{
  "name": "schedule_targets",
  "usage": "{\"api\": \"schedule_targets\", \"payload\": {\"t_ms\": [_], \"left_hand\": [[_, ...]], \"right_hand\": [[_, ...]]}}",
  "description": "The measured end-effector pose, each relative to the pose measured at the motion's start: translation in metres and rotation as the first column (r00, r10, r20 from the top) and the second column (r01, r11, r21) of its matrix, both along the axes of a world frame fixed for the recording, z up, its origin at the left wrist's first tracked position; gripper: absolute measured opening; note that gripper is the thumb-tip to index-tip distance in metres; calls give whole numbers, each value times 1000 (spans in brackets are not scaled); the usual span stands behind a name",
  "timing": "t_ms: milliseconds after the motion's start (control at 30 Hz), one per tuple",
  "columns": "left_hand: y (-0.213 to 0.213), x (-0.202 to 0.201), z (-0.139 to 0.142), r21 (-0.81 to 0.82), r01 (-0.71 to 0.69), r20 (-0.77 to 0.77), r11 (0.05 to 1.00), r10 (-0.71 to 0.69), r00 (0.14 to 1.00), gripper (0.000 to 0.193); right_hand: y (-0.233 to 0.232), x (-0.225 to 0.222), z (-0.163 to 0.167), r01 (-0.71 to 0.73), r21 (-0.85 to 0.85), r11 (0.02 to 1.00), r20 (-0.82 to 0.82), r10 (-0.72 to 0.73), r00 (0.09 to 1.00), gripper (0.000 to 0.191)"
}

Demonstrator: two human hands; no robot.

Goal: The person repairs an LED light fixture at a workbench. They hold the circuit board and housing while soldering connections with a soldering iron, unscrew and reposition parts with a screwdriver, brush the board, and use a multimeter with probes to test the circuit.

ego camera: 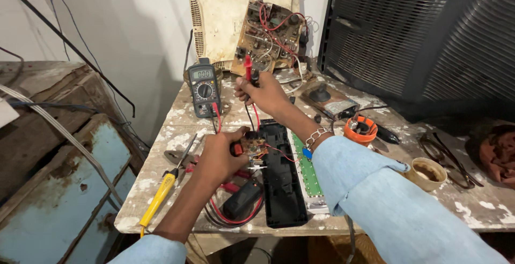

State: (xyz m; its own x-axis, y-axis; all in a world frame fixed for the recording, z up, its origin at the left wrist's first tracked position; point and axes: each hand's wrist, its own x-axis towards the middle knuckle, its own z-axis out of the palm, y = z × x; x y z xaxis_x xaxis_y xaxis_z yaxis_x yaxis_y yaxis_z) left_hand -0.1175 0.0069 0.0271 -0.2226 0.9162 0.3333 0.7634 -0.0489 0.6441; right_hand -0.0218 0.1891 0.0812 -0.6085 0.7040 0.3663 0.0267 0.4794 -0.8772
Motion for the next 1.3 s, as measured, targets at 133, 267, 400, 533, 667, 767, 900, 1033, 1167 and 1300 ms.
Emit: {"api": "schedule_targets", "payload": {"t_ms": [133,267,400,533,667,767,900,1033,1167,1300], "left_hand": [[-3,6,5,75,34,-19,997,-33,999,57],[-5,11,10,24,29,5,999,-29,1000,57],[-8,15,12,-19,10,33,1000,-9,999,69],[-6,19,6,30,52,-16,998,-51,999,58],[3,18,-3,182,140,-32,973,-136,990,41],[11,14,-7,40,66,-78,997,-62,995,34],[13,10,-17,10,29,-65,1000,-29,997,39],[9,8,-31,-71,5,32,997,-3,999,33],[2,13,-36,209,117,47,971,-129,990,33],[-21,33,-26,237,-34,-7,971,37,999,46]], "right_hand": [[-4,-1,2,-101,-154,983,-145,79,986,31],[-18,-8,11,-346,-247,905,-352,248,903,31],[-35,-22,17,-491,-275,827,-432,350,831,29],[-52,-34,12,-459,-264,848,-407,334,850,33],[-73,-46,2,-510,-258,820,-457,362,813,29],[-84,-48,2,-472,-266,840,-373,362,854,30],[-96,-39,8,-363,-229,903,-222,314,923,33],[-114,-25,3,-394,-281,875,-309,306,900,34],[-130,-8,-8,-337,-334,880,-333,224,916,38],[-128,14,-5,-213,-430,877,-331,66,941,35]]}}
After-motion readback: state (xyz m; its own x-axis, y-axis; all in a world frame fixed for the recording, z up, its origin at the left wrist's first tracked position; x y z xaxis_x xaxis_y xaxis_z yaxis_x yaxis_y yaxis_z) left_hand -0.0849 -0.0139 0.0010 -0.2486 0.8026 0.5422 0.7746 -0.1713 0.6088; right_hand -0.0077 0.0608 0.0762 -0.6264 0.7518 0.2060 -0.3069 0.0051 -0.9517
